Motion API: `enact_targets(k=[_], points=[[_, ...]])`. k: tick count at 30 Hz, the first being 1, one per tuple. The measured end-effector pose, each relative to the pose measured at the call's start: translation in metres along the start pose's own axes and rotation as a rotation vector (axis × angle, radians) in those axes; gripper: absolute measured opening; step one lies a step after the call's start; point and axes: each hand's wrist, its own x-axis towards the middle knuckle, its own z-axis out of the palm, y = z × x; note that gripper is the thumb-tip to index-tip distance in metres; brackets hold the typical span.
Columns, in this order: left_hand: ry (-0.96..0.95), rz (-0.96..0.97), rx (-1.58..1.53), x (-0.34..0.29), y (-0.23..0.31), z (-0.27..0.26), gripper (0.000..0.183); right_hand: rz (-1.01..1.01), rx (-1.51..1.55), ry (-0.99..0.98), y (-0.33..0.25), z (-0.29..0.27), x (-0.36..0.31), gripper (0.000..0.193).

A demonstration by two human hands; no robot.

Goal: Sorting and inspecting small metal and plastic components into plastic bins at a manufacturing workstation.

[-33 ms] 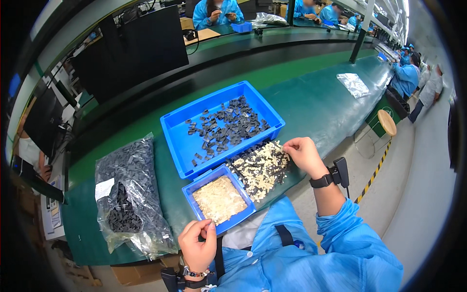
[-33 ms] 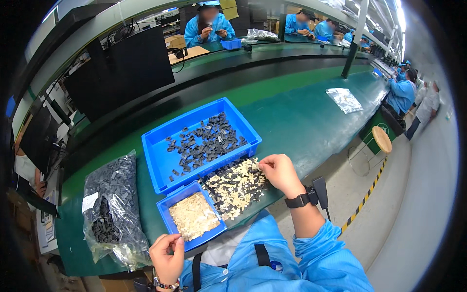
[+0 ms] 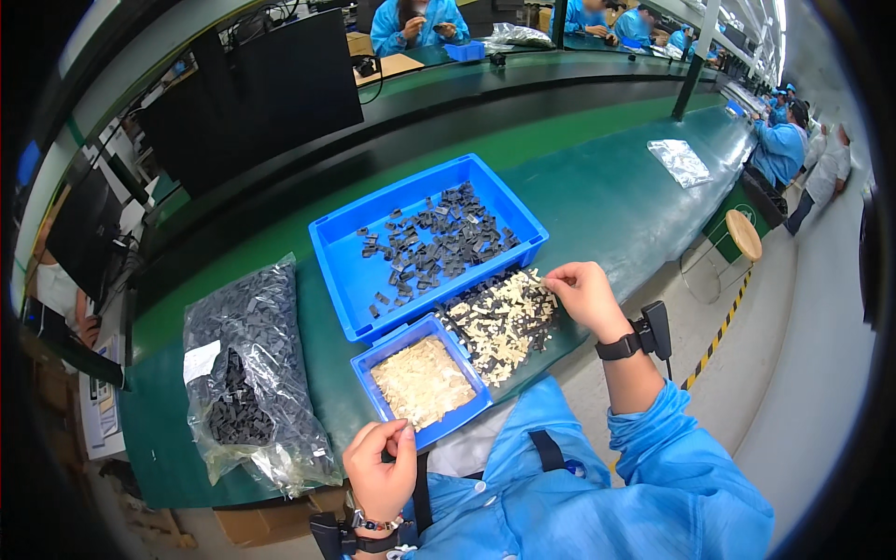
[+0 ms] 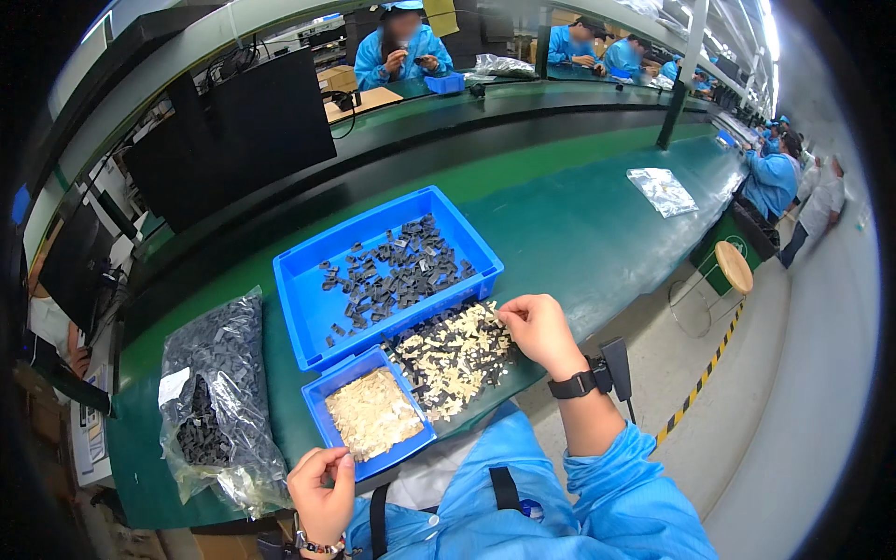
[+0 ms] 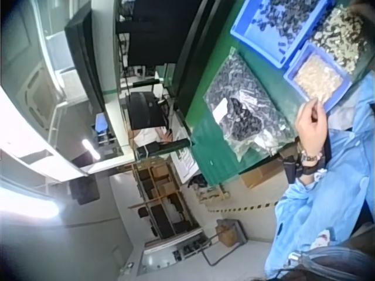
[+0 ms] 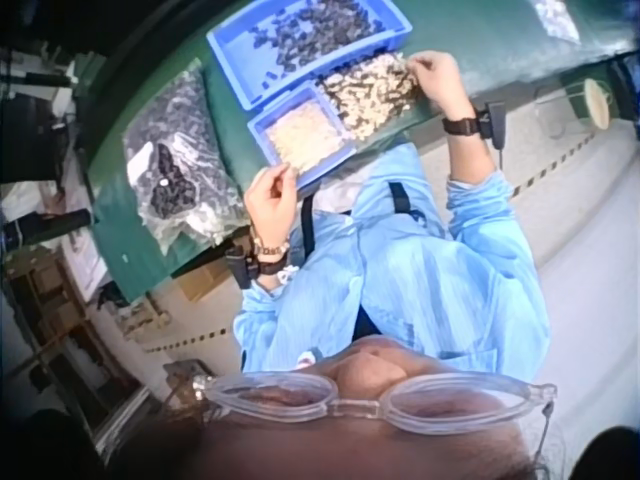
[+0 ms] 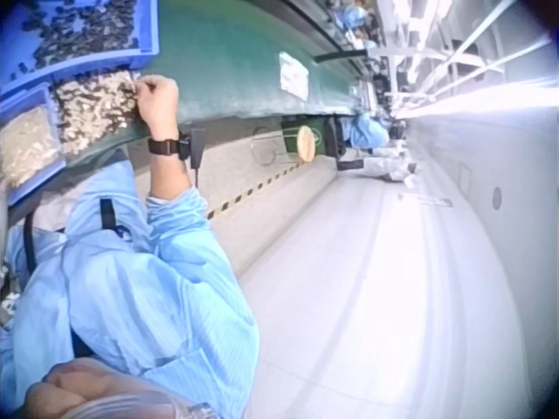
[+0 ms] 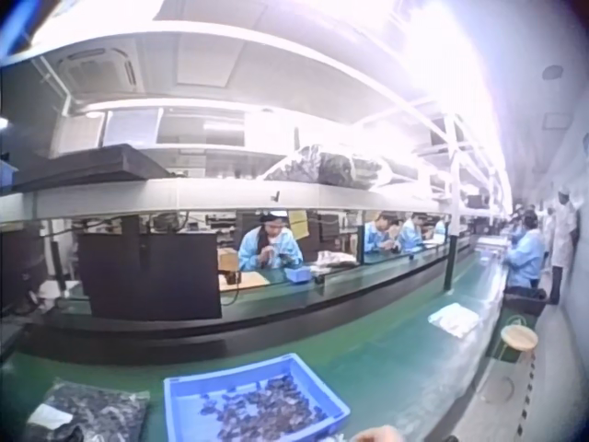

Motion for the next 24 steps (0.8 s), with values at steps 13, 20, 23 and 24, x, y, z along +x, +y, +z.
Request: enact_targets(k=[13,20,23,24], points=[[0.067,0.057,-0.055,0.003,0.024,-0.001,0.005,-0.032,0.507,-0.105,-0.048,0.019,-0.032,0.005],[-0.207,-0.211,-0.491,0.002,0.029,0.007,0.014,-0.851,0.299,-0.182,-0.115,0.034,-0.075,0.016],[-0.265,-0.338,-0.815,0.001,0.025,0.006,0.015,-1.009,0.314,-0.291,-0.116,0.039,-0.080,0.023],[-0.263,-0.340,-0.812,0.000,0.024,0.006,0.015,-1.009,0.319,-0.292,-0.117,0.040,-0.081,0.023]])
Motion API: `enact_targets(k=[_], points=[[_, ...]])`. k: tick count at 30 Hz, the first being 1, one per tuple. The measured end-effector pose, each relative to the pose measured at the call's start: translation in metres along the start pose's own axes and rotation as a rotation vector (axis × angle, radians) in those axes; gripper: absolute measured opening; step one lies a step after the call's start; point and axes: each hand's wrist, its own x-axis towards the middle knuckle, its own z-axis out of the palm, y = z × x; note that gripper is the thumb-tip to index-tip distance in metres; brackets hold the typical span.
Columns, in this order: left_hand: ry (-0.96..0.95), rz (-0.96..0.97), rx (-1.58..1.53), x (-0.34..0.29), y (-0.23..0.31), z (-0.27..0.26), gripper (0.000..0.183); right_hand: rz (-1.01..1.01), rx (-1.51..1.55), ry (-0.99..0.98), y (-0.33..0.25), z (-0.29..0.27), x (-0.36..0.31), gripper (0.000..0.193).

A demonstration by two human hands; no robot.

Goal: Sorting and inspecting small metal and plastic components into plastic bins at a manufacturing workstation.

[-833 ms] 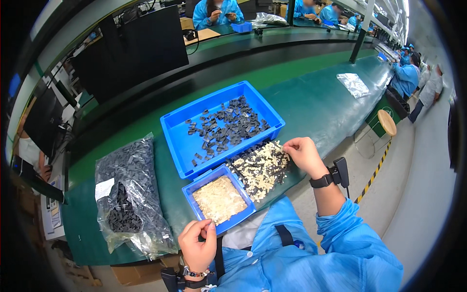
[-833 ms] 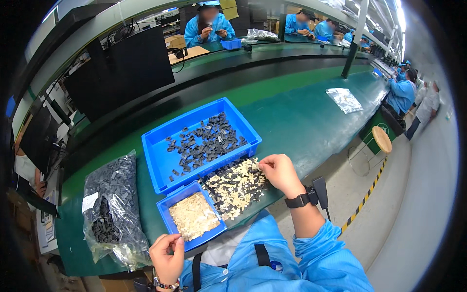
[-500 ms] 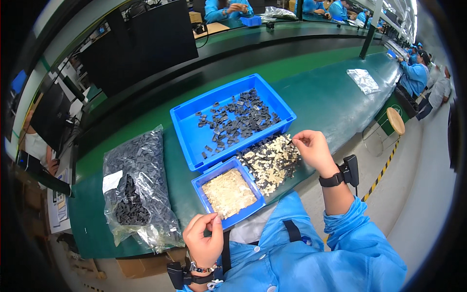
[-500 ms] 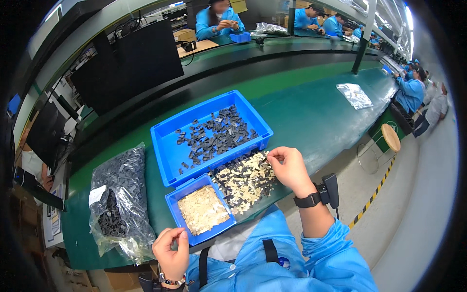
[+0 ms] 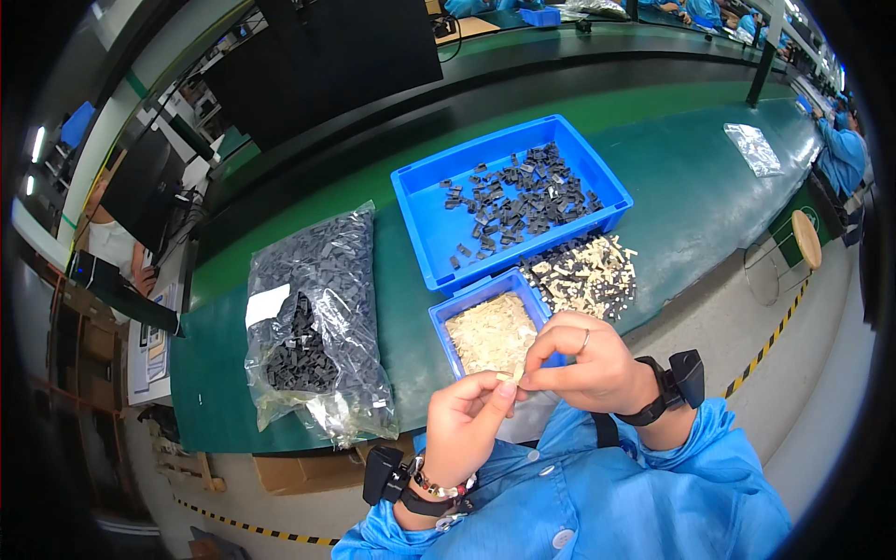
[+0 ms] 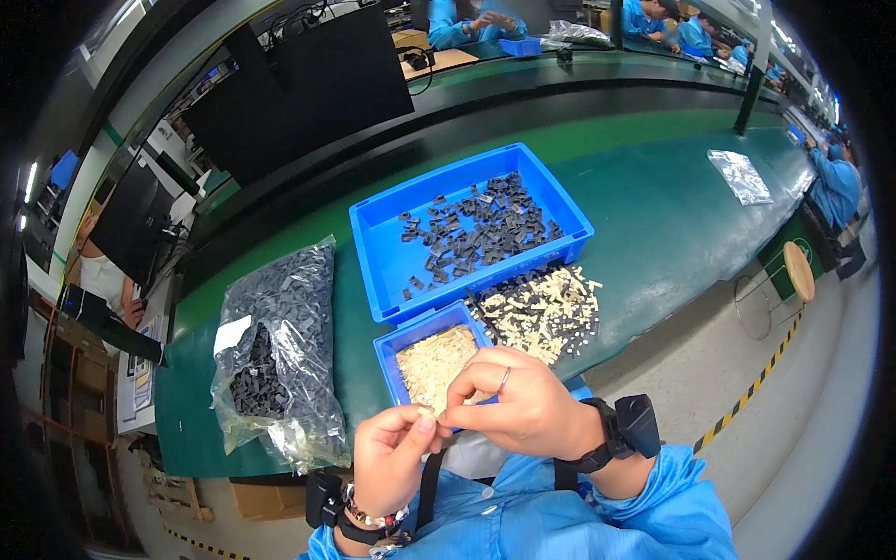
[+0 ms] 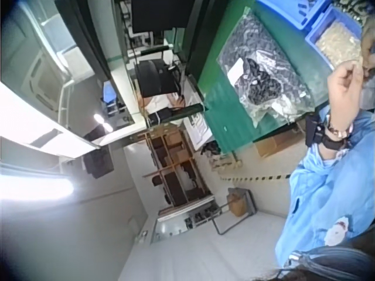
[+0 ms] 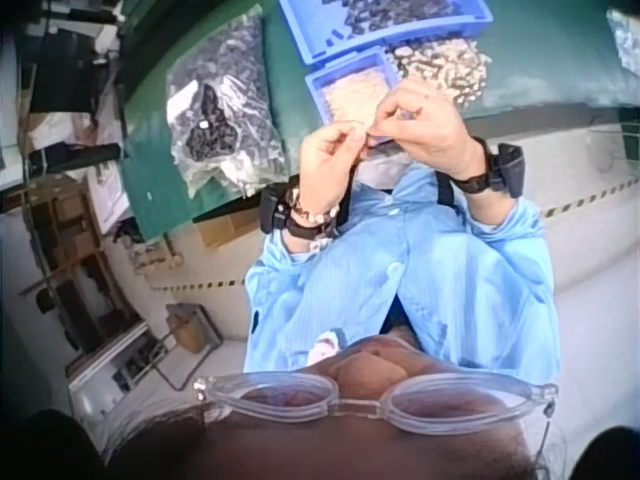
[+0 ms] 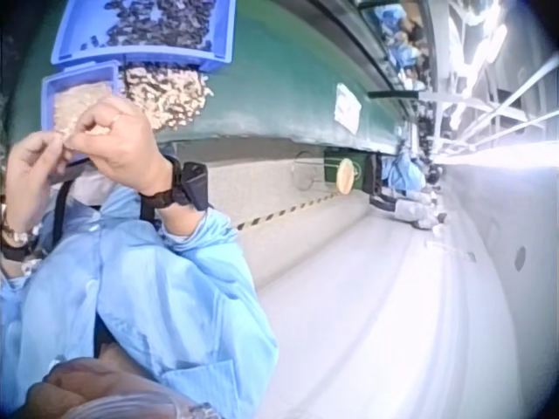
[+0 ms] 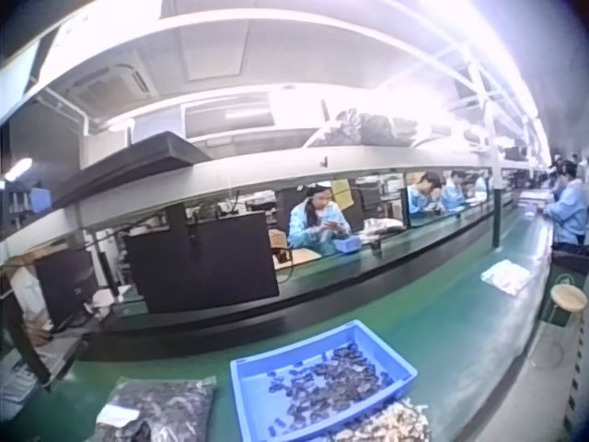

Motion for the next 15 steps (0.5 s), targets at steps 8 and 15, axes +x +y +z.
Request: enact_targets(k=[8,15], points=[[0.077,0.118,0.006,-0.001,-0.001,-0.001,0.010,0.040,0.015,-0.024,-0.003,0.011,-0.001,0.019],[0.161,0.275,0.341,0.003,-0.007,-0.002,0.006,0.173,0.069,-0.046,-0.009,0.016,-0.002,0.013]])
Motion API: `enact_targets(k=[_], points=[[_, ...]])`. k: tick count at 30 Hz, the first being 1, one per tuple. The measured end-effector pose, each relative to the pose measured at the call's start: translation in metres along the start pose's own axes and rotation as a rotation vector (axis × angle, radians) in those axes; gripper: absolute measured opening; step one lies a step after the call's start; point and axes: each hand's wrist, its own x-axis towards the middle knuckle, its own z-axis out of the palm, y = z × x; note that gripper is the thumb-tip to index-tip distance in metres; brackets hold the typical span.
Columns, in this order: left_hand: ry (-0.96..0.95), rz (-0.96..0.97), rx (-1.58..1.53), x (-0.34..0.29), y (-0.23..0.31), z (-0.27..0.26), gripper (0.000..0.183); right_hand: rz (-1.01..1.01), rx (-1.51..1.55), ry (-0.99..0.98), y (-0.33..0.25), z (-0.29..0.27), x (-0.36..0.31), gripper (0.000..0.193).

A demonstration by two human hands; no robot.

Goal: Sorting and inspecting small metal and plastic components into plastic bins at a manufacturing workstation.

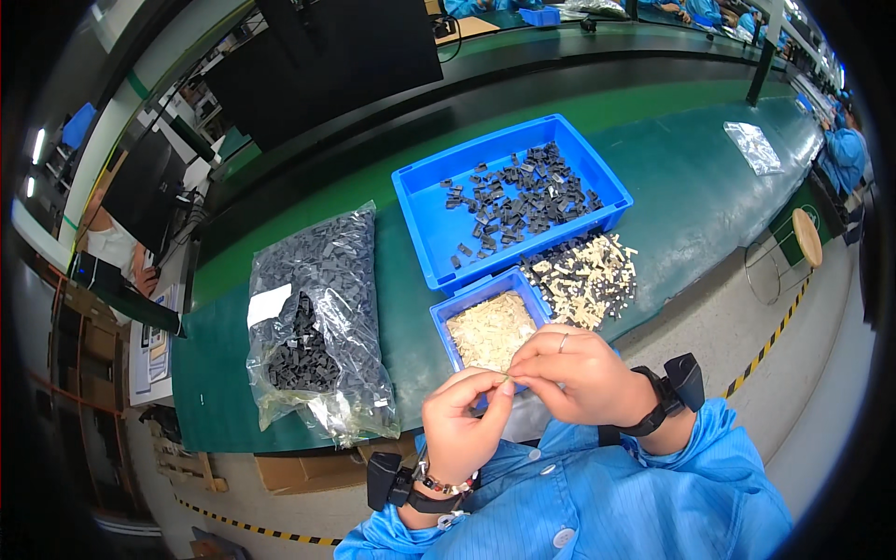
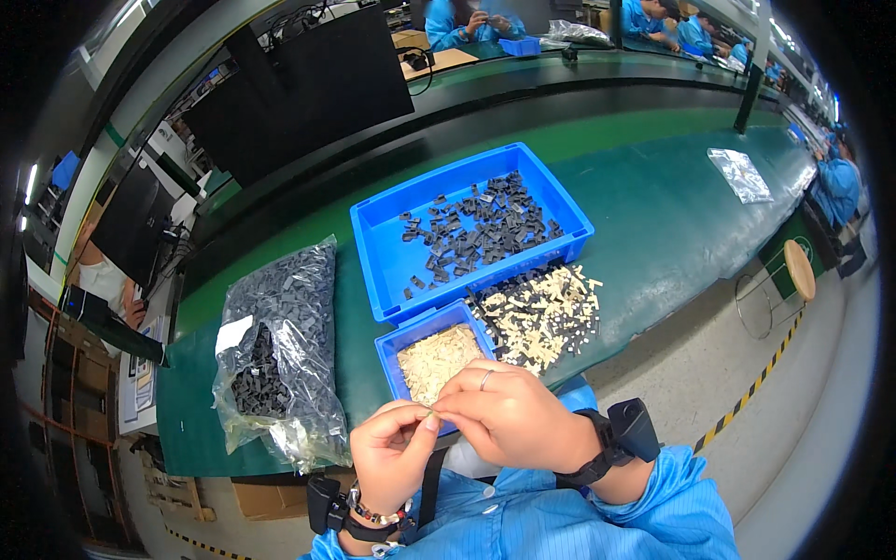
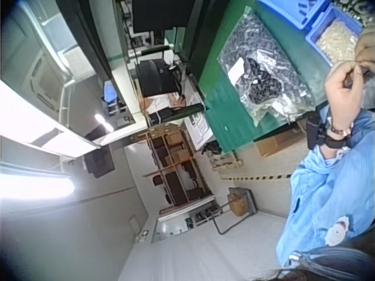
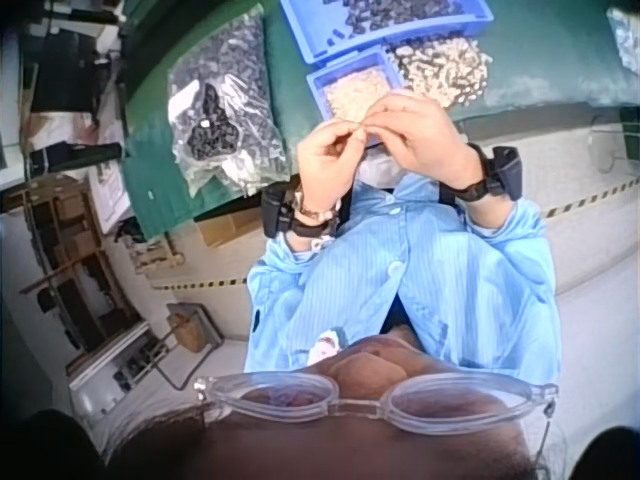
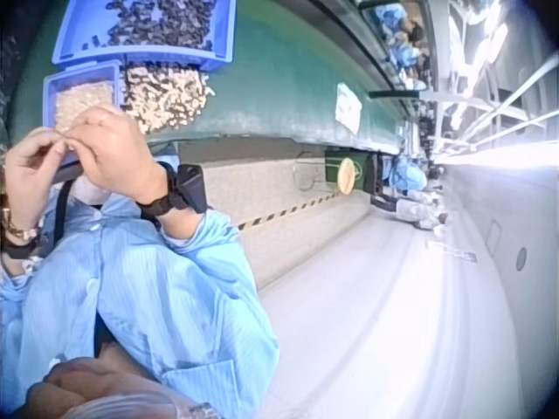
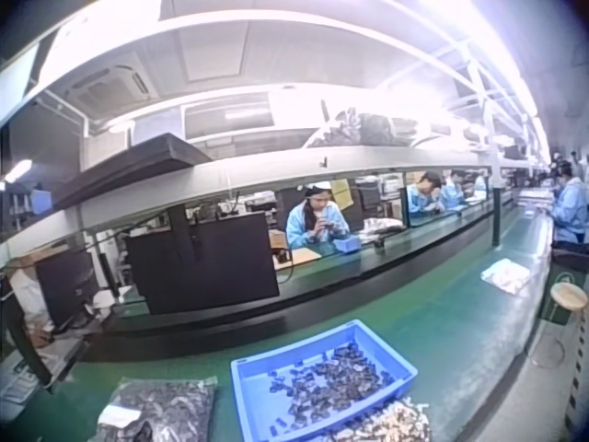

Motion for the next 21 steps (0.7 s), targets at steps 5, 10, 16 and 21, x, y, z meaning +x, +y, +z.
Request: enact_targets(k=[5,10,16,21], points=[[-0.006,0.075,0.199,0.006,0.004,-0.001,0.006,0.069,-0.036,-0.015,-0.002,0.002,0.002,0.009],[0.008,0.080,0.185,0.007,-0.001,-0.002,0.007,0.085,-0.104,0.001,0.000,0.006,0.004,0.007],[0.037,-0.057,0.153,0.008,-0.006,-0.008,0.009,0.180,-0.256,0.097,0.010,0.009,0.007,0.002],[0.047,-0.128,0.038,0.007,-0.003,-0.011,0.013,0.253,-0.221,0.056,0.020,0.014,0.000,0.010]])
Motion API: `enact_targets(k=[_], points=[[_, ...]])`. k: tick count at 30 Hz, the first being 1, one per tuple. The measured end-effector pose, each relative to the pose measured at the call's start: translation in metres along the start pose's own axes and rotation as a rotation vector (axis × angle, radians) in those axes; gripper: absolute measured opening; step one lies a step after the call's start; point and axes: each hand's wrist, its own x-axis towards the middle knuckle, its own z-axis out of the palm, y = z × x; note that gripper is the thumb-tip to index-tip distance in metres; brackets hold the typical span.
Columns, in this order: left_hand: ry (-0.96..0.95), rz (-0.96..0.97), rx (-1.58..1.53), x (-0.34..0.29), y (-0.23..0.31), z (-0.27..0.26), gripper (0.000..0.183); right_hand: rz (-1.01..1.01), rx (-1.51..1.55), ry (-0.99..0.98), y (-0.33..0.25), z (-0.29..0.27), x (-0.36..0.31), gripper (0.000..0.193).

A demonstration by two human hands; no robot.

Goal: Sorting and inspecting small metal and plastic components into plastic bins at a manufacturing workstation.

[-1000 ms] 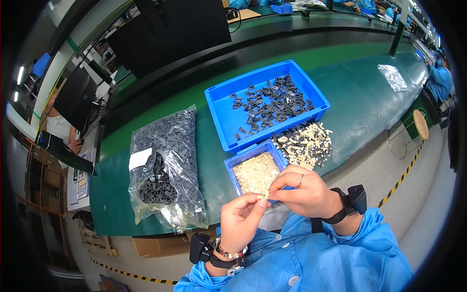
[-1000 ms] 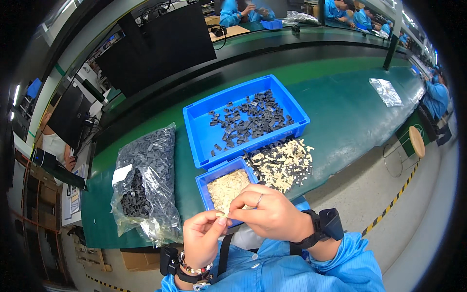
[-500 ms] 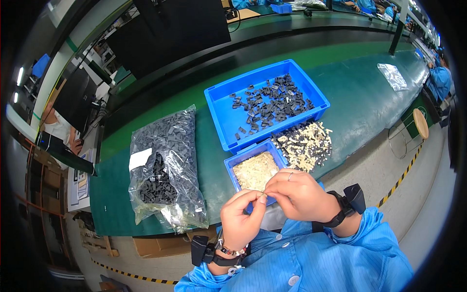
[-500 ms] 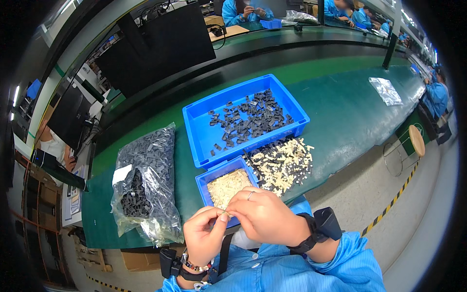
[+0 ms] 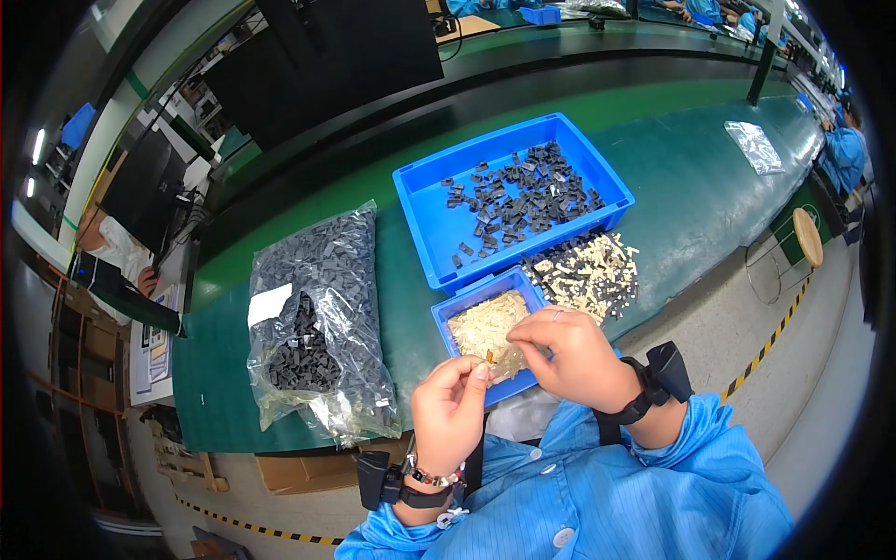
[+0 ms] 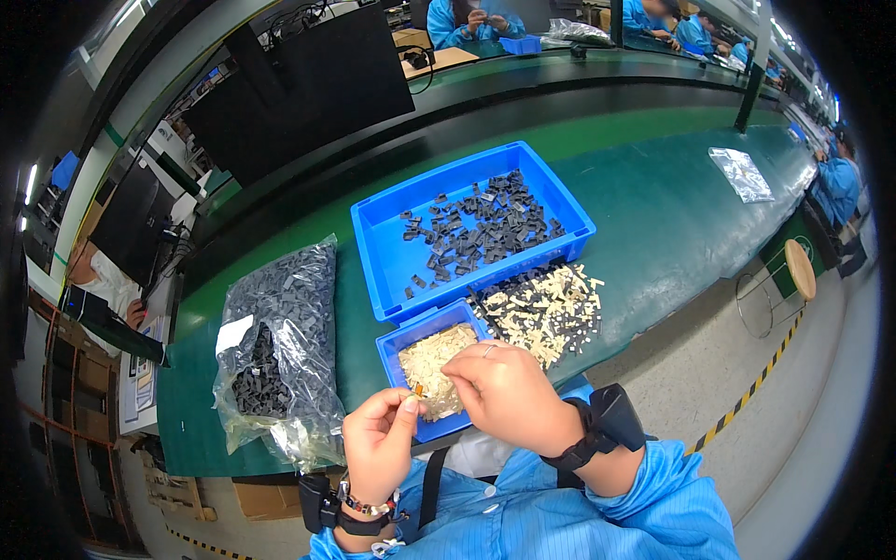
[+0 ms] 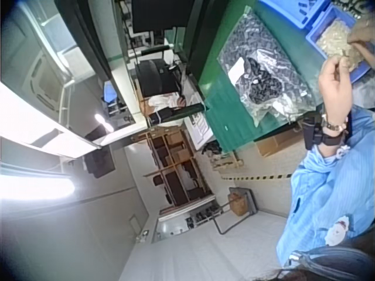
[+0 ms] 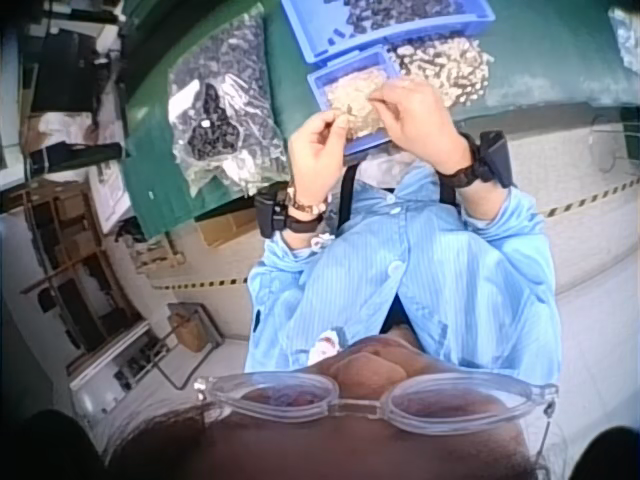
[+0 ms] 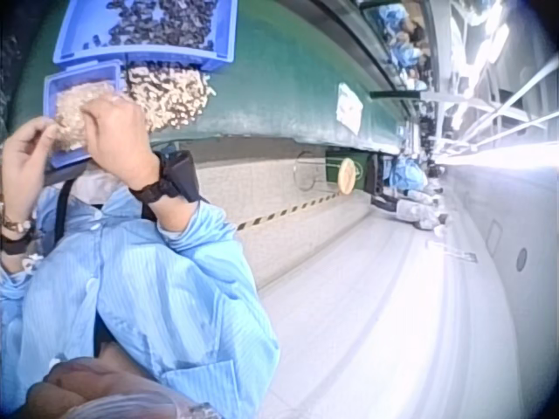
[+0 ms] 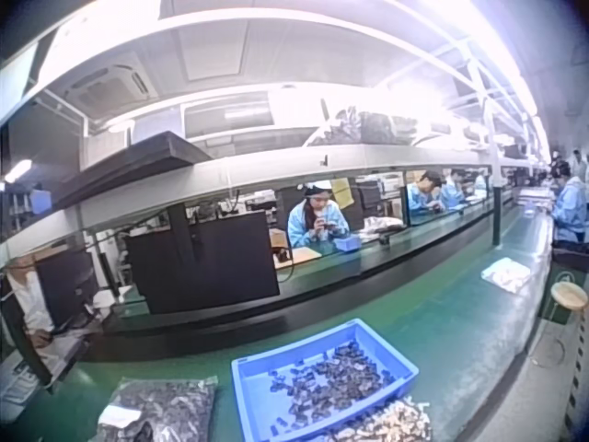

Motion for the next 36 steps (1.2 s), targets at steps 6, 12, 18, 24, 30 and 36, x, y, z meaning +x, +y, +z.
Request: enact_targets(k=[6,12,18,24,30,36], points=[[-0.093,-0.054,-0.154,0.002,0.002,-0.003,0.013,0.227,0.495,-0.157,-0.012,-0.007,0.002,0.011],[-0.146,-0.029,-0.157,0.002,0.004,-0.002,0.012,0.292,0.669,-0.230,-0.009,-0.006,-0.001,0.008],[-0.083,-0.061,-0.177,-0.001,0.004,0.002,0.011,0.260,0.609,-0.123,-0.016,-0.001,-0.002,0.005],[0.029,0.162,0.097,-0.003,0.004,0.006,0.010,0.109,0.572,-0.007,-0.015,0.006,-0.005,0.003],[0.027,0.165,0.118,-0.002,0.003,0.005,0.009,0.126,0.492,-0.006,-0.020,0.004,-0.005,0.003],[0.004,0.115,0.118,0.000,0.006,0.005,0.009,0.144,0.558,-0.022,-0.019,0.004,-0.007,0.003]])
